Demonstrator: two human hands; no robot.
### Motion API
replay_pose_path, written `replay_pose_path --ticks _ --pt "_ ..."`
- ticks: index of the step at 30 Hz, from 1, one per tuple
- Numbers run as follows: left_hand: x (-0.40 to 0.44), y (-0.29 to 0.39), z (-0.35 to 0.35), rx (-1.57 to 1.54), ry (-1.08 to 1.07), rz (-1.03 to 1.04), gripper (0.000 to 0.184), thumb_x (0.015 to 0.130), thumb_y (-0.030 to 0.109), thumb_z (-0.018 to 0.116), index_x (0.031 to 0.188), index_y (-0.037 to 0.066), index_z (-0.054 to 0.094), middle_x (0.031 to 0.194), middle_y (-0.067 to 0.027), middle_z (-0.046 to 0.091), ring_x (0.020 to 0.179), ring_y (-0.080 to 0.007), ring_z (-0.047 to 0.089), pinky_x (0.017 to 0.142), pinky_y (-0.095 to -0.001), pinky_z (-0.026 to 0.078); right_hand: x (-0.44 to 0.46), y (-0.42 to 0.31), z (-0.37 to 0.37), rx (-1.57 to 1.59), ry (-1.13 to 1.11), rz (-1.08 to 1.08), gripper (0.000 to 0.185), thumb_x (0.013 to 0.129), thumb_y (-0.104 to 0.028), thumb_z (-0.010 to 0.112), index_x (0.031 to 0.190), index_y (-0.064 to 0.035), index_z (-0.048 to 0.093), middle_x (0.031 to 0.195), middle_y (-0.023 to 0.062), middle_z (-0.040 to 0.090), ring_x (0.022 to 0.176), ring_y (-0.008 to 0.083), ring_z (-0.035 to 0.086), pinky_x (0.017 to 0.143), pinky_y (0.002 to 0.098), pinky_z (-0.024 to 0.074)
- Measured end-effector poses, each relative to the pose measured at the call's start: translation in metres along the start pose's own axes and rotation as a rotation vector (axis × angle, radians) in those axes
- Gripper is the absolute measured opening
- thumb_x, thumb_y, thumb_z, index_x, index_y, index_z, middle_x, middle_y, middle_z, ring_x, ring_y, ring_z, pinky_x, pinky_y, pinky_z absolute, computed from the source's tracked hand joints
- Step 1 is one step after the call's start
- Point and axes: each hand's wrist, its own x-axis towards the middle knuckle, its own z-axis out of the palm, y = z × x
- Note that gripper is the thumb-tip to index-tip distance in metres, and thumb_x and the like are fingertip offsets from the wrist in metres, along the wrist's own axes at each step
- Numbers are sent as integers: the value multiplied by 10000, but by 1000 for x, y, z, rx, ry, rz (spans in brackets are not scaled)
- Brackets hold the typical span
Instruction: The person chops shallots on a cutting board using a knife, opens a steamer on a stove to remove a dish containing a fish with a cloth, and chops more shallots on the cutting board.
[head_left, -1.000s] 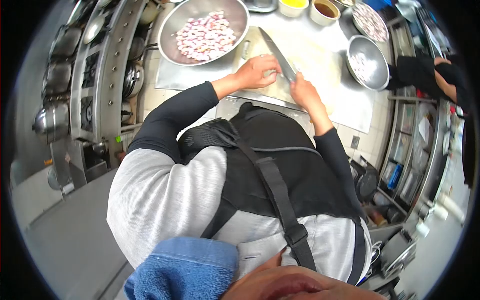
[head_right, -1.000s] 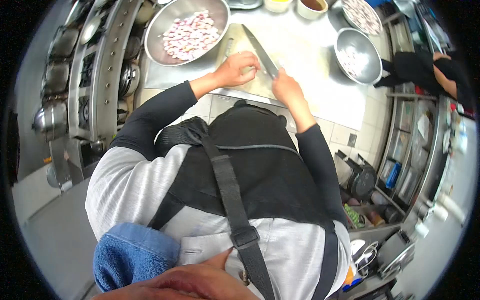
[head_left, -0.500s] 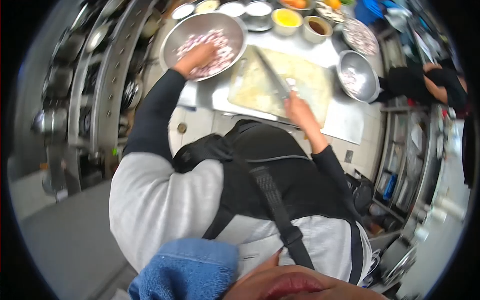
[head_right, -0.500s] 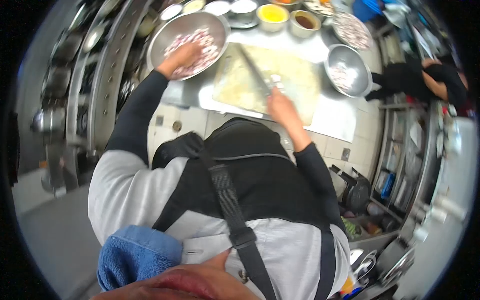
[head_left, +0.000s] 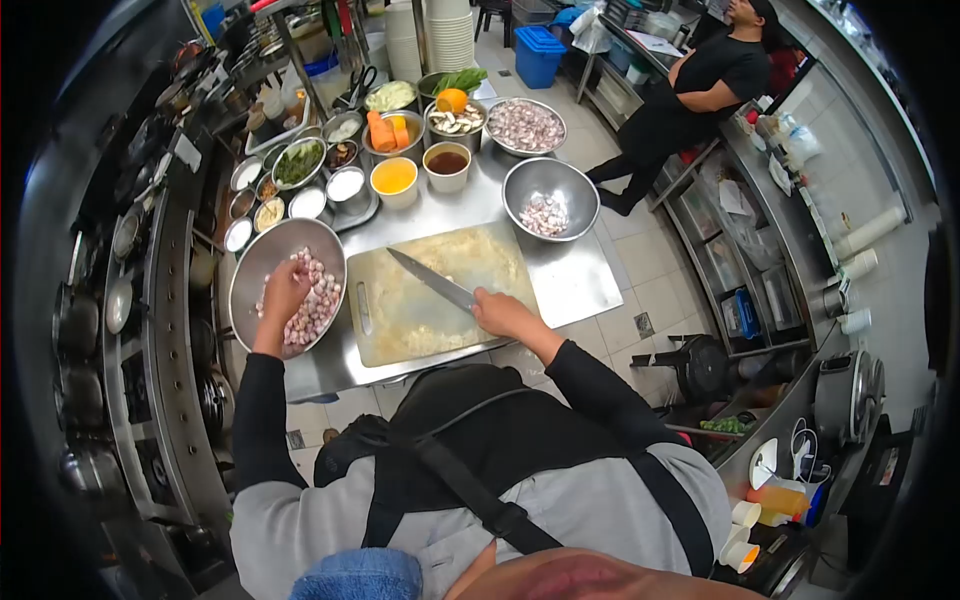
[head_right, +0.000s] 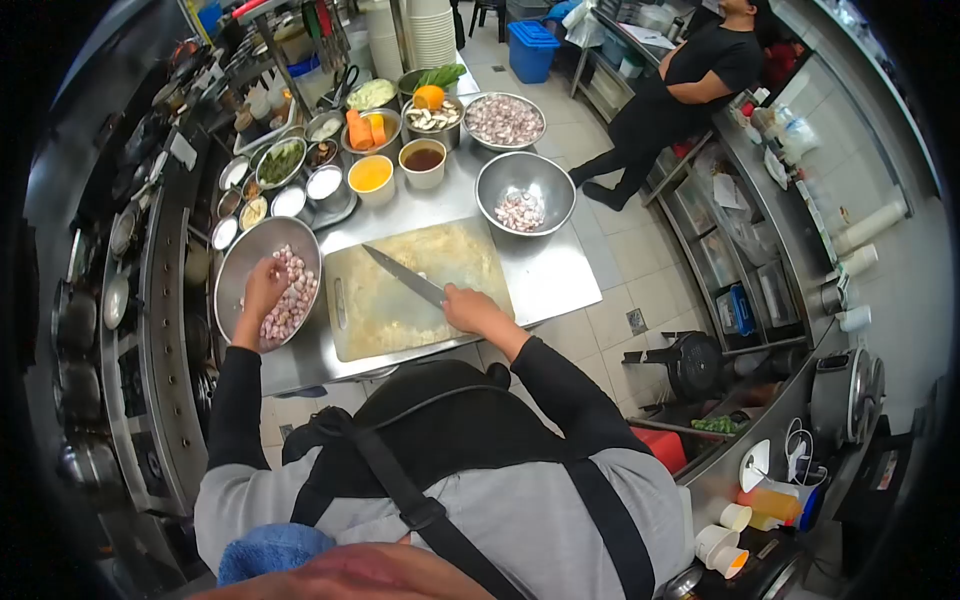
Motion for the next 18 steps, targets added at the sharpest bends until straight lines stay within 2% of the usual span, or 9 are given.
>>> replay_pose_path --ticks 2,3,4,5,7,10,13,16,18 --pt "4 67 -2 -149 126 52 217 794 145 720 969 26 671 953 -143 681 892 -295 667 786 -383 525 -1 -3 -1 27 -35 27 329 993 -295 469 1138 -1 496 1012 328 664 969 501 639 867 589 475" --pt "8 90 15 -278 188 209 228 802 143 730 966 7 648 921 -136 656 854 -279 645 766 -364 517 2 -1 -1 30 -33 20 326 993 -291 468 1139 0 495 1018 332 662 971 505 637 868 588 476" --pt "4 119 30 -252 107 171 211 812 125 733 951 -4 640 907 -136 641 842 -270 635 767 -362 515 4 2 1 36 -44 11 323 994 -286 468 1140 1 494 1025 337 659 973 508 635 869 587 476" --pt "-3 147 48 -317 99 298 204 822 126 734 944 -3 635 894 -132 632 847 -271 636 770 -363 514 2 0 1 6 -20 -47 316 994 -276 466 1142 2 492 1012 340 660 964 514 634 868 586 478" --pt "-24 180 89 -359 -26 367 167 851 145 727 924 27 633 903 -131 626 871 -314 630 771 -378 511 0 -13 -4 -41 -6 -65 310 985 -265 479 1151 -3 494 999 316 671 950 489 647 840 574 493" --pt "-51 163 152 -355 -84 375 139 865 143 735 945 51 668 947 -116 641 882 -307 629 803 -391 508 12 -17 14 -169 53 -102 253 982 -220 465 1126 -17 511 974 270 684 898 460 671 781 556 526" --pt "-58 161 158 -303 22 400 140 858 120 730 979 63 686 966 -108 643 893 -294 631 814 -383 508 10 -27 8 -233 9 -56 234 966 -152 434 1131 -11 524 978 273 680 893 457 678 775 529 542" --pt "-62 158 159 -330 -8 358 128 856 79 701 983 68 707 942 -97 668 891 -284 630 814 -372 513 -17 -62 -18 -323 9 -51 258 943 -110 436 1155 -3 536 961 298 686 906 432 694 774 511 554" --pt "-58 153 168 -392 -29 298 104 840 80 686 941 73 708 893 -76 679 867 -280 634 798 -380 520 0 -53 5 -269 -24 -60 263 943 -111 432 1156 -2 542 956 289 695 918 415 700 778 499 559"
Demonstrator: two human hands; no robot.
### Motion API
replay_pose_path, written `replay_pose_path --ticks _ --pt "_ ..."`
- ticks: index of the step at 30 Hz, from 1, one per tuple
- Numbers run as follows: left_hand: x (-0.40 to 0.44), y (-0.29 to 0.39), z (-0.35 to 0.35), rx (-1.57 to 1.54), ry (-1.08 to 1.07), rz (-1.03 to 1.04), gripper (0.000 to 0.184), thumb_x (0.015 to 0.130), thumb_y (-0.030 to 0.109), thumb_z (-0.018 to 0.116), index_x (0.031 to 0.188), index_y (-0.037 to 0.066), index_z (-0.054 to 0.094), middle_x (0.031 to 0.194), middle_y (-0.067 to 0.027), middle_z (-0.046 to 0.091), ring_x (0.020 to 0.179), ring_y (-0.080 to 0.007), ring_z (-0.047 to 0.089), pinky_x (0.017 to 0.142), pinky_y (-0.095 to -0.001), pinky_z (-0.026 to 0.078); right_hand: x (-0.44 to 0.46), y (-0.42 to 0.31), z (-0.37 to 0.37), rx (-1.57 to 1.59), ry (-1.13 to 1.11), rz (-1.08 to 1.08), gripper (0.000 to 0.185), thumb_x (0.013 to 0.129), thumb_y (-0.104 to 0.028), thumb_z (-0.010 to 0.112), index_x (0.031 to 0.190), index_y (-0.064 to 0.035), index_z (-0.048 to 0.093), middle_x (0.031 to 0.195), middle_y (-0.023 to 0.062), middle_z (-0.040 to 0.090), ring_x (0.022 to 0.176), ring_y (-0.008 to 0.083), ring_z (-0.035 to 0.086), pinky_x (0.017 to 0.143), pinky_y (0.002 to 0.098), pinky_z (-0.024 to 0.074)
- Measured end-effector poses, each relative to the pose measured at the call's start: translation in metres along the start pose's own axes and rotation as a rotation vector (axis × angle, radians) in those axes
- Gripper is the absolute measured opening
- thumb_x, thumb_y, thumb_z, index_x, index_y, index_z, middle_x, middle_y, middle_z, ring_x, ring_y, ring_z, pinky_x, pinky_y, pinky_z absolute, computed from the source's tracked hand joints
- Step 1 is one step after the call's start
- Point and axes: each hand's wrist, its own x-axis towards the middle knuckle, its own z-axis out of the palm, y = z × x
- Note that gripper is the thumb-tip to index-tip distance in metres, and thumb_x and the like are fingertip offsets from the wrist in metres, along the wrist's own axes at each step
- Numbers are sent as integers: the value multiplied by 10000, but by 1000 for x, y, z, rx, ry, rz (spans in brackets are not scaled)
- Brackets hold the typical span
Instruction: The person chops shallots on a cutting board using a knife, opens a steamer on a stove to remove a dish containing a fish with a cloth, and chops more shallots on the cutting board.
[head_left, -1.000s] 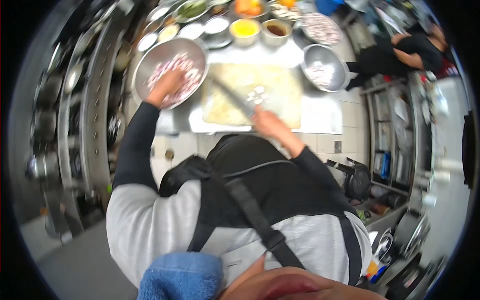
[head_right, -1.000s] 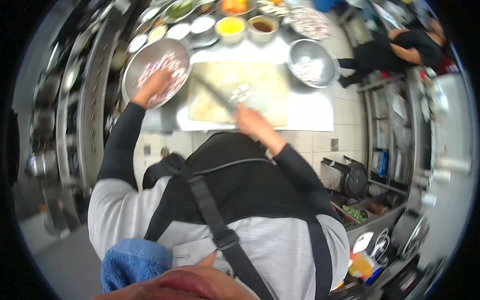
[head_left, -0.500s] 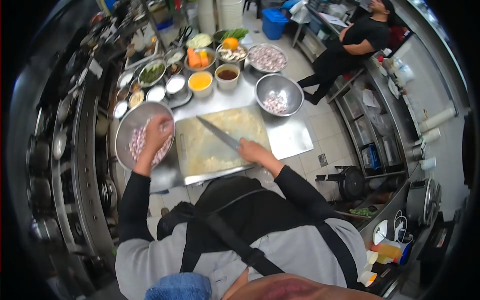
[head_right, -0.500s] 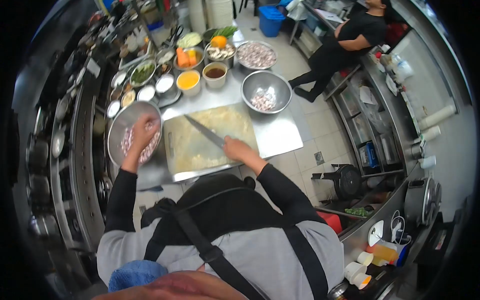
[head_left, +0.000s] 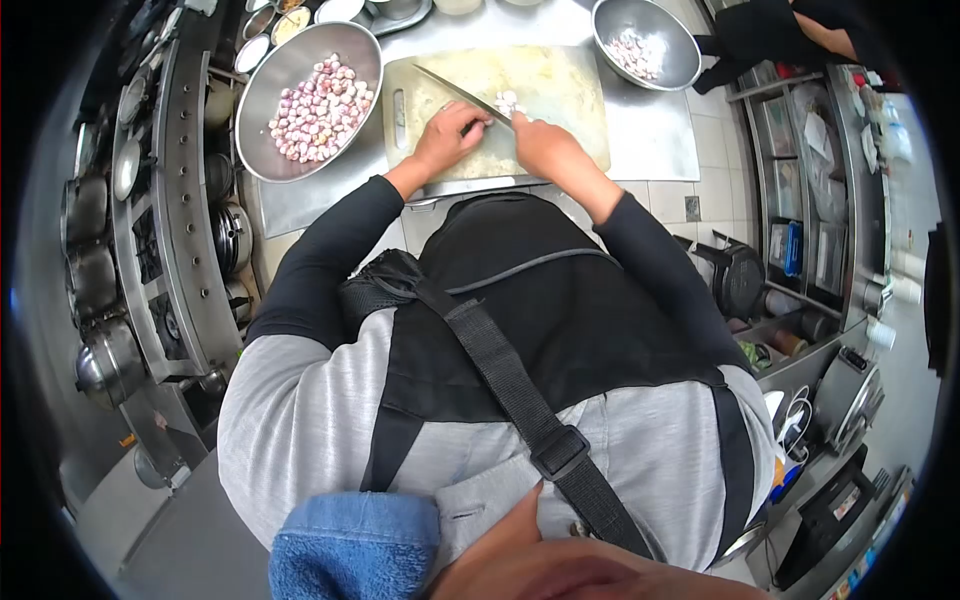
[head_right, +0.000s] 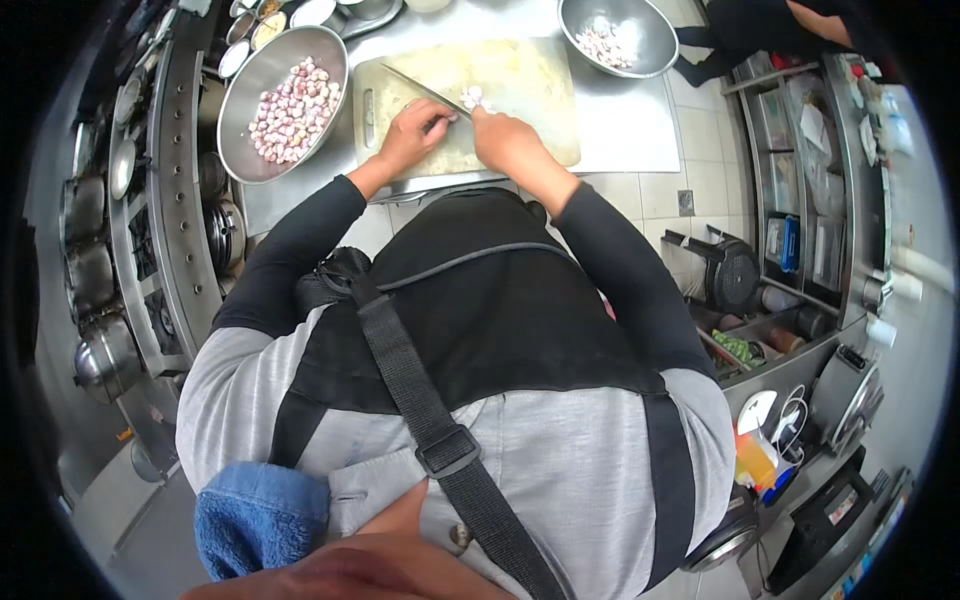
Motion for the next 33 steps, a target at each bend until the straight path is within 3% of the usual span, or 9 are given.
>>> replay_pose_path --ticks 6,10,15,20,28,33 --pt "-1 -1 0 -34 -14 -33 99 850 88 680 945 65 703 893 -76 680 839 -272 638 771 -365 527 -11 -13 -33 -58 -55 11 307 937 -103 423 1194 5 553 967 269 705 904 413 702 782 505 554" --pt "0 -5 0 7 -15 22 126 858 57 684 983 48 702 916 -91 683 809 -224 650 714 -323 550 18 -1 7 -4 -47 -11 314 934 -111 427 1190 16 558 993 269 706 919 409 705 794 500 557" --pt "1 0 -3 -12 8 14 110 848 77 684 955 58 693 907 -78 679 826 -258 646 742 -349 538 1 -13 -31 -54 -106 14 345 926 -126 444 1222 24 537 1024 289 696 943 429 695 826 514 548" --pt "3 -2 1 29 4 42 110 867 66 689 974 45 704 924 -87 688 813 -226 662 725 -317 548 39 13 5 212 -25 -6 337 971 -210 467 1222 9 521 1060 298 687 990 451 677 866 518 529" --pt "9 -3 9 -33 -21 -98 95 867 86 700 951 43 703 915 -80 690 786 -216 663 727 -314 549 27 11 -8 21 -65 47 331 944 -130 441 1235 4 520 1034 293 694 953 425 694 828 508 545" --pt "13 -6 8 6 15 0 82 865 92 693 929 41 692 902 -77 682 776 -217 658 721 -317 546 17 0 -9 -17 -40 34 346 945 -113 429 1255 9 523 1003 279 703 929 416 701 797 505 553"
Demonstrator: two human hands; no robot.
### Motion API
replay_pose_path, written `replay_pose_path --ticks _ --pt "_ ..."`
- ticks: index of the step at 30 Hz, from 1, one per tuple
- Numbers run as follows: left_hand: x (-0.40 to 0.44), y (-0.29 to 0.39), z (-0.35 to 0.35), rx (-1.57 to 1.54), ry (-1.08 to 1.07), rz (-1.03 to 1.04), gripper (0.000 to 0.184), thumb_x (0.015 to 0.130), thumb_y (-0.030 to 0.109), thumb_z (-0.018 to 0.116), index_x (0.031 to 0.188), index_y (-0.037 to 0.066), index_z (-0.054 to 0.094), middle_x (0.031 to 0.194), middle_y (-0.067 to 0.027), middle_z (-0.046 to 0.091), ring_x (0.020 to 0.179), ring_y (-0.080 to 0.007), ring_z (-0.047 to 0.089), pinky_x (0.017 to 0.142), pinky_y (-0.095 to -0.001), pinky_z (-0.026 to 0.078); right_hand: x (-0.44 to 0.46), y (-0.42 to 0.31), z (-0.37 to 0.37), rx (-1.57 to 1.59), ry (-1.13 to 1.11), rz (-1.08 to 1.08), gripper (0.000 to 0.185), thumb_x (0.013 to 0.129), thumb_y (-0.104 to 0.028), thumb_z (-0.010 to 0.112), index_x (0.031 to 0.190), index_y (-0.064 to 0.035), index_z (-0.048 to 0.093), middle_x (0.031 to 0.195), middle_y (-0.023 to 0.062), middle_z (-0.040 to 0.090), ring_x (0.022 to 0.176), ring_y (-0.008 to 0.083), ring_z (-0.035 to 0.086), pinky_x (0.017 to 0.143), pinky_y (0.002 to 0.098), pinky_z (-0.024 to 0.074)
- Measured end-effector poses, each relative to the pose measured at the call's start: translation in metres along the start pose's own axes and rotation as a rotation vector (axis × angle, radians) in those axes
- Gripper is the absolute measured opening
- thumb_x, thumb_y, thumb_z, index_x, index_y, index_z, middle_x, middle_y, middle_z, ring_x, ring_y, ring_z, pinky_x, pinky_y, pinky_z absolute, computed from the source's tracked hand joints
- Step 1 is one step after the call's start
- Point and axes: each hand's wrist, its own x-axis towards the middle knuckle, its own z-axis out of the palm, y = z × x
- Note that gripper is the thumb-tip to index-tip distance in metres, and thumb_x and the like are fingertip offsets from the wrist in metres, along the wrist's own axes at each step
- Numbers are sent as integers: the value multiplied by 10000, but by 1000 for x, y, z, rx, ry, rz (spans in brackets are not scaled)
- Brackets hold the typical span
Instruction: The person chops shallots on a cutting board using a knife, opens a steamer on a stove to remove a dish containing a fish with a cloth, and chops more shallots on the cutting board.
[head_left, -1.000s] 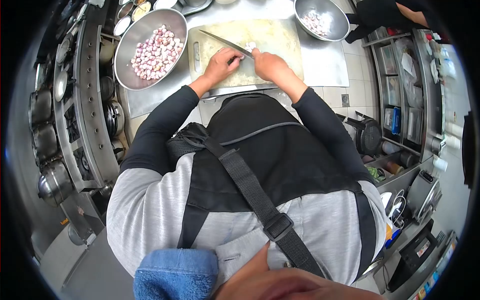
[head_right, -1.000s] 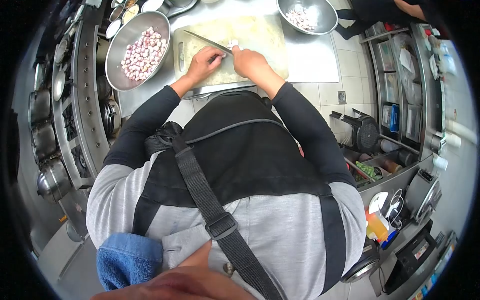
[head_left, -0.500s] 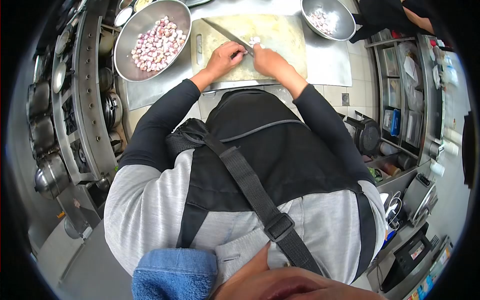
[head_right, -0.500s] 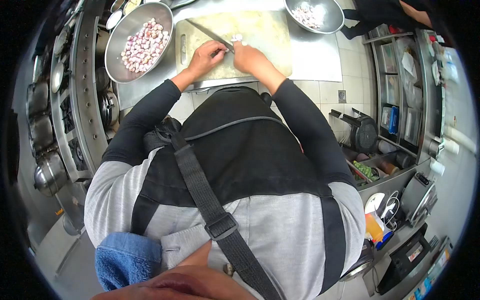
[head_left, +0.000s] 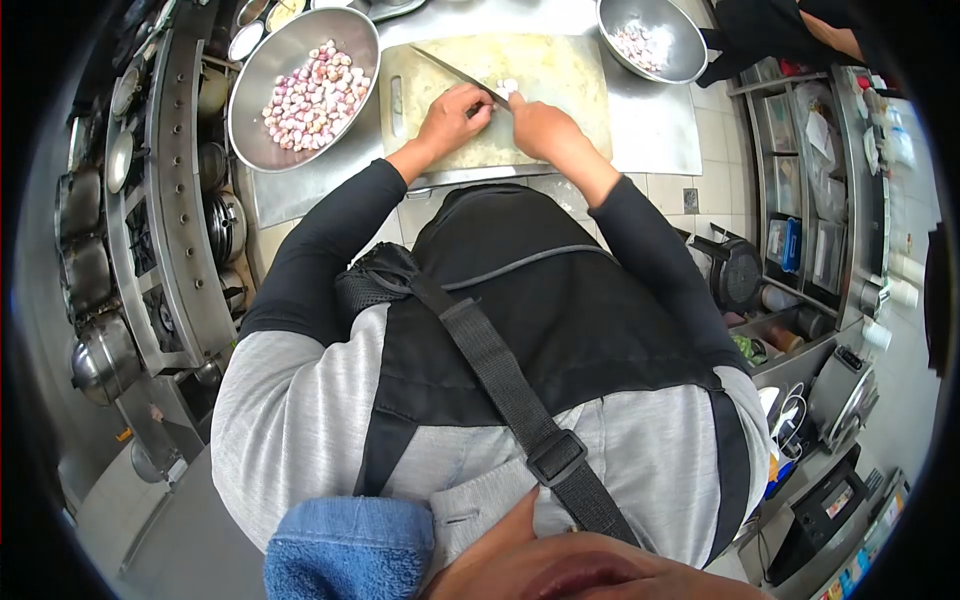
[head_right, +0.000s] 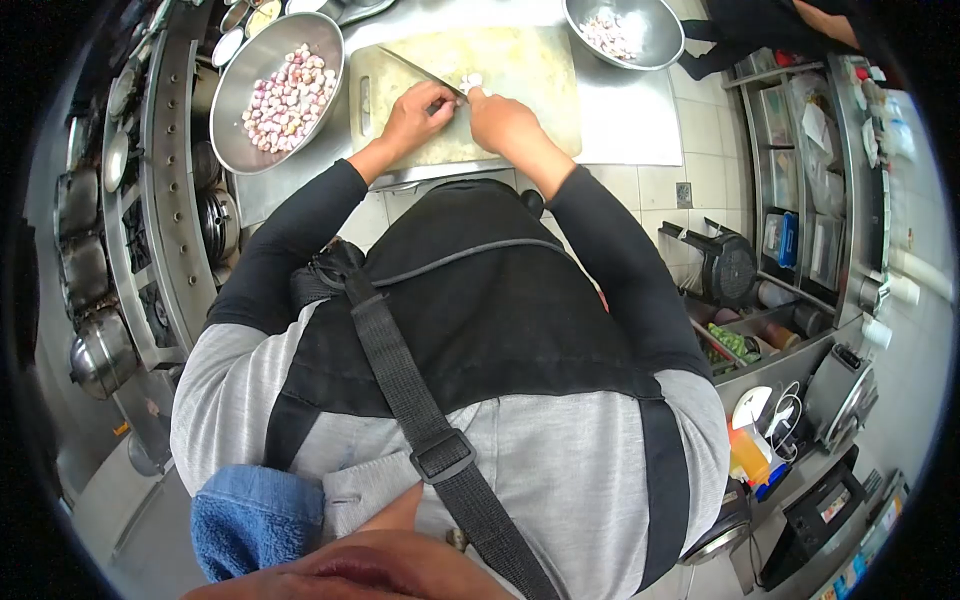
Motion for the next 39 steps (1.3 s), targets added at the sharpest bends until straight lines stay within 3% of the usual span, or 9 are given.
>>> replay_pose_path --ticks 6,9,13,20,23,26,30,33,39 --pt "-1 2 -4 12 -5 -2 72 860 93 693 916 48 693 867 -74 660 783 -211 643 710 -312 535 -13 -10 -24 -39 -30 14 335 944 -128 436 1236 9 528 1006 266 708 927 419 701 797 503 553" --pt "-4 2 -1 31 6 16 80 854 92 697 921 48 692 867 -75 652 760 -209 636 700 -323 527 11 0 8 41 4 -4 304 942 -120 436 1197 9 540 1008 263 709 930 418 702 800 495 556" --pt "-6 1 -1 -4 -2 -24 96 852 88 704 938 45 691 873 -73 654 764 -211 636 702 -328 526 1 -6 -19 -6 -44 -7 298 942 -114 433 1191 13 536 1005 268 708 939 418 701 815 499 554" --pt "-6 4 -1 -17 13 -11 86 848 80 708 919 40 683 890 -70 664 779 -214 640 705 -325 529 15 -3 -4 7 -24 -17 315 943 -112 434 1210 15 542 1021 280 702 945 417 700 816 500 551" --pt "-6 4 -4 18 9 4 84 839 78 710 909 42 682 896 -70 669 790 -223 644 709 -326 530 -7 -7 -17 -6 -50 -7 285 940 -94 404 1185 20 495 978 303 693 909 461 682 794 527 535" --pt "-9 3 -1 38 13 13 84 832 75 711 904 44 682 893 -73 670 799 -235 646 713 -331 532 18 -1 17 109 25 -52 279 939 -104 415 1175 18 499 975 313 688 916 457 683 798 528 534" --pt "-8 3 -2 27 19 26 86 823 68 712 900 47 682 891 -71 672 811 -243 648 717 -340 534 -1 -9 -21 13 -46 -22 311 930 -107 437 1194 33 526 1007 282 702 939 431 695 824 503 545" --pt "-8 5 -3 61 19 21 87 820 65 710 900 47 682 892 -70 674 822 -248 650 725 -346 537 9 -2 13 35 12 -26 312 925 -101 446 1196 34 522 1022 287 700 951 428 694 833 504 544" --pt "-9 5 -3 49 16 -1 87 820 63 711 900 48 680 909 -76 679 839 -254 652 741 -351 538 2 -5 -9 38 -79 12 317 929 -112 436 1195 32 526 1034 316 684 981 438 683 851 506 538"
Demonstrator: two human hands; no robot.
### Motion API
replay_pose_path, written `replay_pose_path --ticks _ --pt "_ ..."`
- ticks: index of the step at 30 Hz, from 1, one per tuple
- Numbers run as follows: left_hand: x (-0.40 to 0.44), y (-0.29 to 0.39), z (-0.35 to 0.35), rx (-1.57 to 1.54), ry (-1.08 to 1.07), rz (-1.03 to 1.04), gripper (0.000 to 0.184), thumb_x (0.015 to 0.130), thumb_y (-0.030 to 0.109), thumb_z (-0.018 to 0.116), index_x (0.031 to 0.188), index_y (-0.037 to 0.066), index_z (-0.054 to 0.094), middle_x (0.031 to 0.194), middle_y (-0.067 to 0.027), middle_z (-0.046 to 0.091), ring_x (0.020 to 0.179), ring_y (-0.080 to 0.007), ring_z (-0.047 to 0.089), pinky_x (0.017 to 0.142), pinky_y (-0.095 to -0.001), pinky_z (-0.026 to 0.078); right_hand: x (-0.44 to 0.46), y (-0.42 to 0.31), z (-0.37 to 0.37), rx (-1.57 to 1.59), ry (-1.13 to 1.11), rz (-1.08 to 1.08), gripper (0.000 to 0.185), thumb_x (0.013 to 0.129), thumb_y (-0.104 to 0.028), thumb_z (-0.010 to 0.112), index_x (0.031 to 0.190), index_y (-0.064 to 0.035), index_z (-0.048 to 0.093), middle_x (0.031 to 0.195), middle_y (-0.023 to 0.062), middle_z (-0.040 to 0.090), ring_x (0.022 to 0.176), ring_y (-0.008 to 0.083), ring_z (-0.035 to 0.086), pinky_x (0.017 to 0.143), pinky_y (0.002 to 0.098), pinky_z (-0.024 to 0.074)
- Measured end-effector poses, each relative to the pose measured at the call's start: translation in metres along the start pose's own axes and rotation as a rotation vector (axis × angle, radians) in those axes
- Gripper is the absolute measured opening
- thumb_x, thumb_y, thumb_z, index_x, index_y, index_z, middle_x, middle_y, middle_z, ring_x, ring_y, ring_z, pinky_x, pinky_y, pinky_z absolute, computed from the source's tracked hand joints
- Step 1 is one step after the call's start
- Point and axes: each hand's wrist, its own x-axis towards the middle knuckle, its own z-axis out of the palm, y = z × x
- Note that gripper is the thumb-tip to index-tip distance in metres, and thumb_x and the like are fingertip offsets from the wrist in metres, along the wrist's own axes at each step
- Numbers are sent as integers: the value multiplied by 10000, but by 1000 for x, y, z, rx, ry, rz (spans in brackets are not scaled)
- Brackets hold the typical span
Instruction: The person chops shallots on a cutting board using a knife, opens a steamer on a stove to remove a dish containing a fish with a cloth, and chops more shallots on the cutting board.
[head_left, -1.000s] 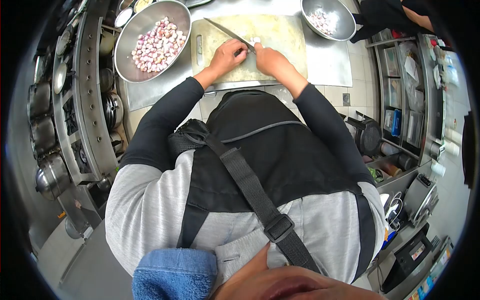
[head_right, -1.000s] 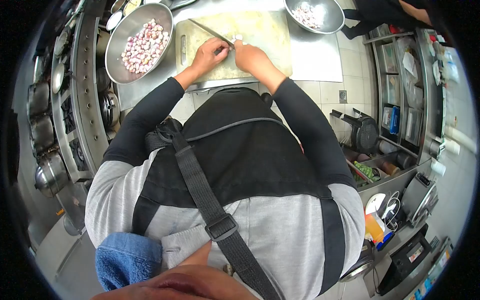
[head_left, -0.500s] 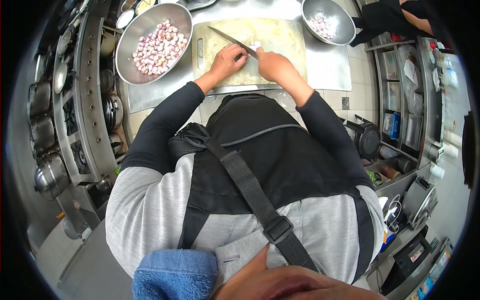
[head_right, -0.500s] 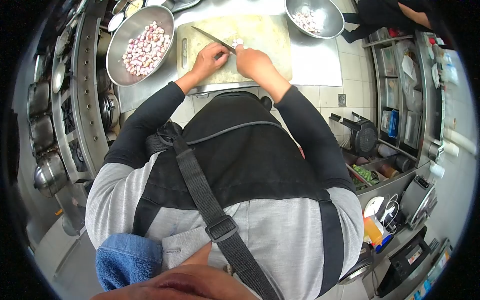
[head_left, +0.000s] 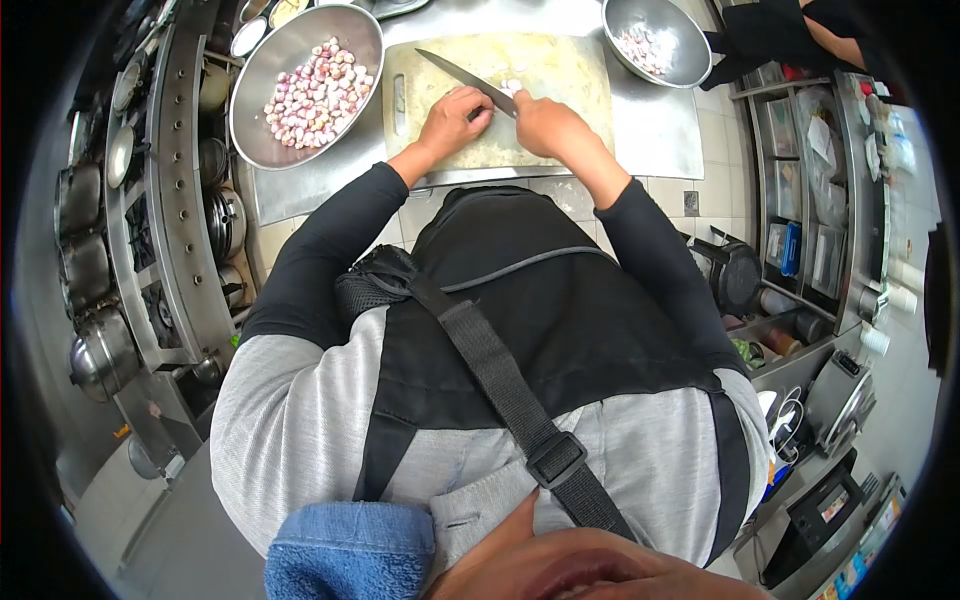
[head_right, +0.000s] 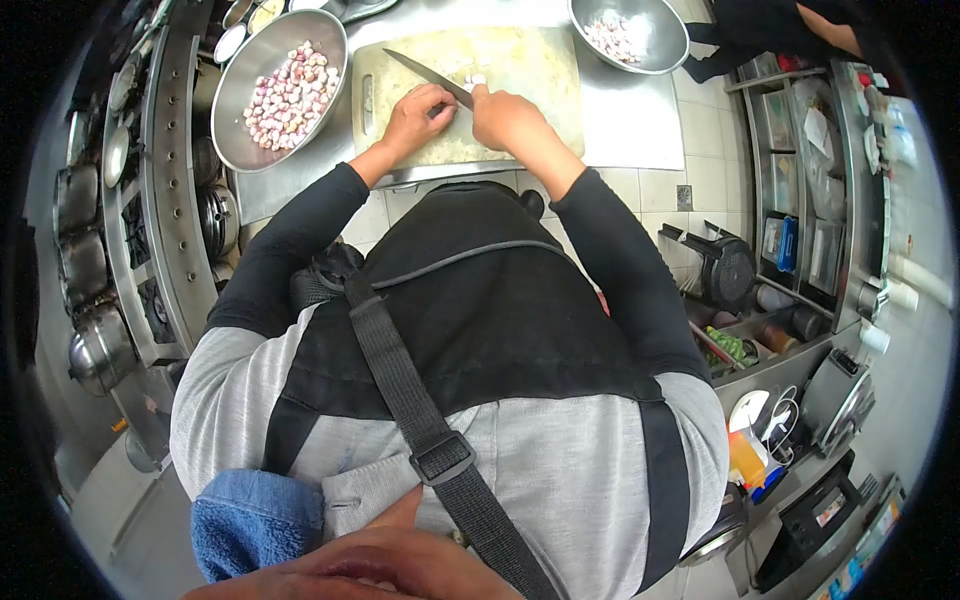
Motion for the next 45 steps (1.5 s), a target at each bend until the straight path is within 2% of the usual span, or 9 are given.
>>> replay_pose_path --ticks 11,16,20,24,27,31,36,38,45 --pt "-7 -6 -4 -53 -1 66 104 798 62 699 900 59 678 943 -100 677 871 -286 654 787 -369 533 22 10 37 101 60 -20 332 935 -141 440 1199 48 508 1040 341 669 1003 471 661 887 538 512" --pt "16 25 -109 -108 97 -29 147 829 57 653 966 58 708 949 -79 688 871 -213 670 786 -334 533 21 8 35 150 58 -25 362 975 -220 465 1225 42 459 1008 349 665 955 509 647 871 572 501" --pt "20 -96 -188 386 -99 -408 227 874 125 607 1028 83 769 1026 -132 739 961 -308 699 863 -381 540 23 8 35 124 61 -23 368 982 -234 478 1229 37 455 980 344 667 934 517 643 854 581 498" --pt "-12 -171 -191 556 -287 -414 329 798 286 745 1033 57 753 991 -159 728 910 -336 691 822 -425 537 6 8 16 110 124 -112 359 988 -236 472 1216 41 468 956 345 662 910 507 644 826 584 494" --pt "-15 -150 -188 429 -150 -397 315 757 314 794 842 39 665 853 -136 685 816 -298 672 722 -406 512 -6 8 36 134 92 -226 336 982 -243 481 1153 45 480 949 338 660 920 503 633 831 586 481" --pt "-4 -135 -191 393 -104 -566 217 817 200 739 922 22 674 888 -102 739 784 -148 692 753 -284 538 -14 6 53 212 73 -165 321 986 -266 495 1136 19 487 936 317 670 899 505 640 824 580 491" --pt "37 -11 -142 -91 233 -227 147 879 111 698 1017 60 707 934 -49 687 810 -115 652 742 -262 534 -5 42 25 169 101 -47 301 989 -270 503 1146 -13 509 932 302 678 910 484 654 814 567 502" --pt "35 20 -93 -121 40 -6 146 853 87 705 998 71 694 955 -48 650 841 -158 641 736 -307 529 -4 52 18 173 80 -58 309 987 -272 509 1159 -15 512 944 297 681 940 468 656 827 554 508" --pt "-6 10 -10 -34 -92 17 153 875 147 717 1002 71 680 978 -91 641 940 -292 639 839 -386 515 -13 27 34 49 161 -72 273 976 -187 461 1179 -11 507 1033 294 669 952 448 671 835 525 528"
